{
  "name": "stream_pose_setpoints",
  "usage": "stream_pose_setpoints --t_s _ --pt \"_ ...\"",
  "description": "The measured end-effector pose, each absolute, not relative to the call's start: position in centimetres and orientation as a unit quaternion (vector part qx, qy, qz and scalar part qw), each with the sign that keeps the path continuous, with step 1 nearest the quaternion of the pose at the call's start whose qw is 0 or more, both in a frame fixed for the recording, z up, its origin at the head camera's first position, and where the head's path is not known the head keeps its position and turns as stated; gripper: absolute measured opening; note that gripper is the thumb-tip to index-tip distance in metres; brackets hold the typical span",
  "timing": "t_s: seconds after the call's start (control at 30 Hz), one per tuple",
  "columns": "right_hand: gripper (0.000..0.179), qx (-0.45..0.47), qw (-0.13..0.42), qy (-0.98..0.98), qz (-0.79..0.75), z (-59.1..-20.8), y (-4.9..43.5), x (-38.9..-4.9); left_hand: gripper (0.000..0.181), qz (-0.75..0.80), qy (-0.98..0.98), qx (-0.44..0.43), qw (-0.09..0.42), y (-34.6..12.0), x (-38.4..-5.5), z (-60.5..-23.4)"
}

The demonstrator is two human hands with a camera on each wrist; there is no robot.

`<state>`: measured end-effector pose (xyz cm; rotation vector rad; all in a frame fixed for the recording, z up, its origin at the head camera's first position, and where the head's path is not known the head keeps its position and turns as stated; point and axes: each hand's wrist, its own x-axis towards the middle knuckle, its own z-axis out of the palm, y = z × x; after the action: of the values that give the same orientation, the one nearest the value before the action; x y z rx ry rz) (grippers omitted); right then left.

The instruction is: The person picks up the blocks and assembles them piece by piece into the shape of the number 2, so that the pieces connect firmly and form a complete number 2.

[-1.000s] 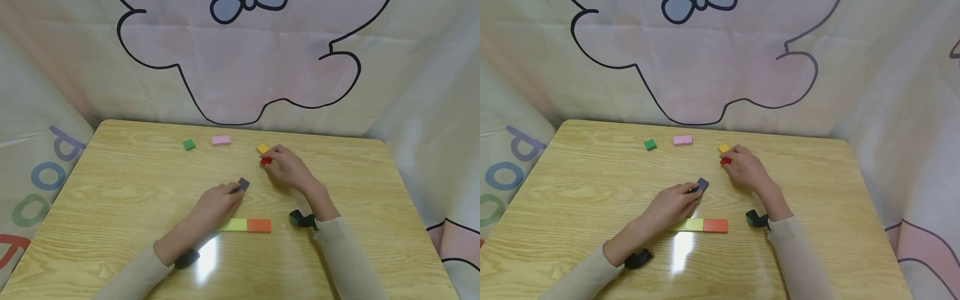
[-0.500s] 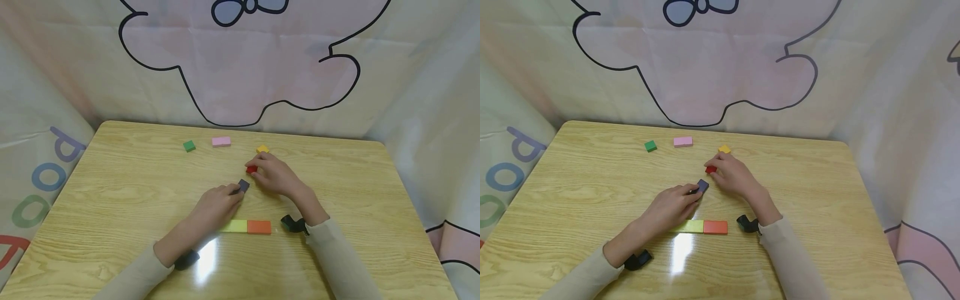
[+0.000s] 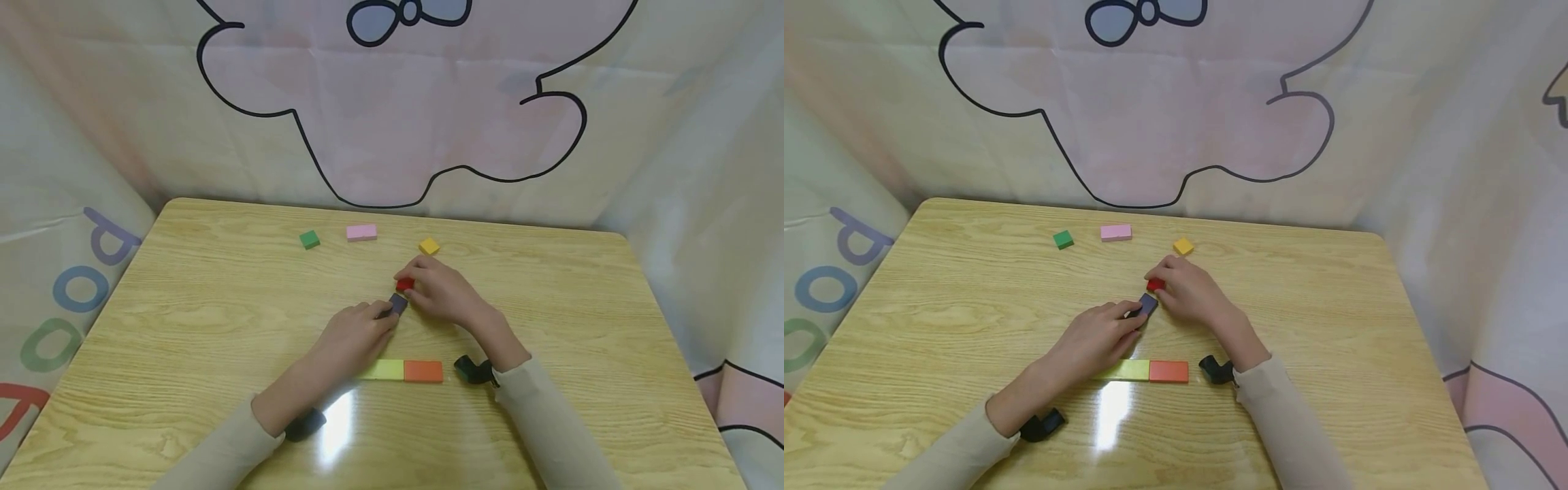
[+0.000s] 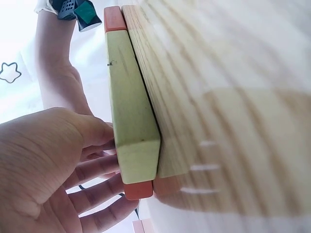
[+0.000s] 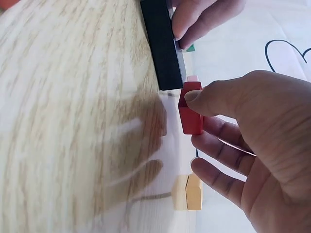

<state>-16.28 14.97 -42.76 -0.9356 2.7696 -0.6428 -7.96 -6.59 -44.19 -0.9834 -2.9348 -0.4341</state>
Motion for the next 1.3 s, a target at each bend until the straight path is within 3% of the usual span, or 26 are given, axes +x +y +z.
stream_pose_setpoints --t_s 0.83,1.3 --pt "0.021 -0.338 0.06 0.913 -0.219 -43.45 14.68 -16.11 0.028 -0.14 -0.937 -0.321 0.015 -6.67 -8.04 -44.41" --pt "0.02 -0.327 0.053 0.915 -0.231 -43.39 14.81 -15.94 0.031 -0.164 -0.937 -0.307 -0.012 -6.7 -7.94 -44.18"
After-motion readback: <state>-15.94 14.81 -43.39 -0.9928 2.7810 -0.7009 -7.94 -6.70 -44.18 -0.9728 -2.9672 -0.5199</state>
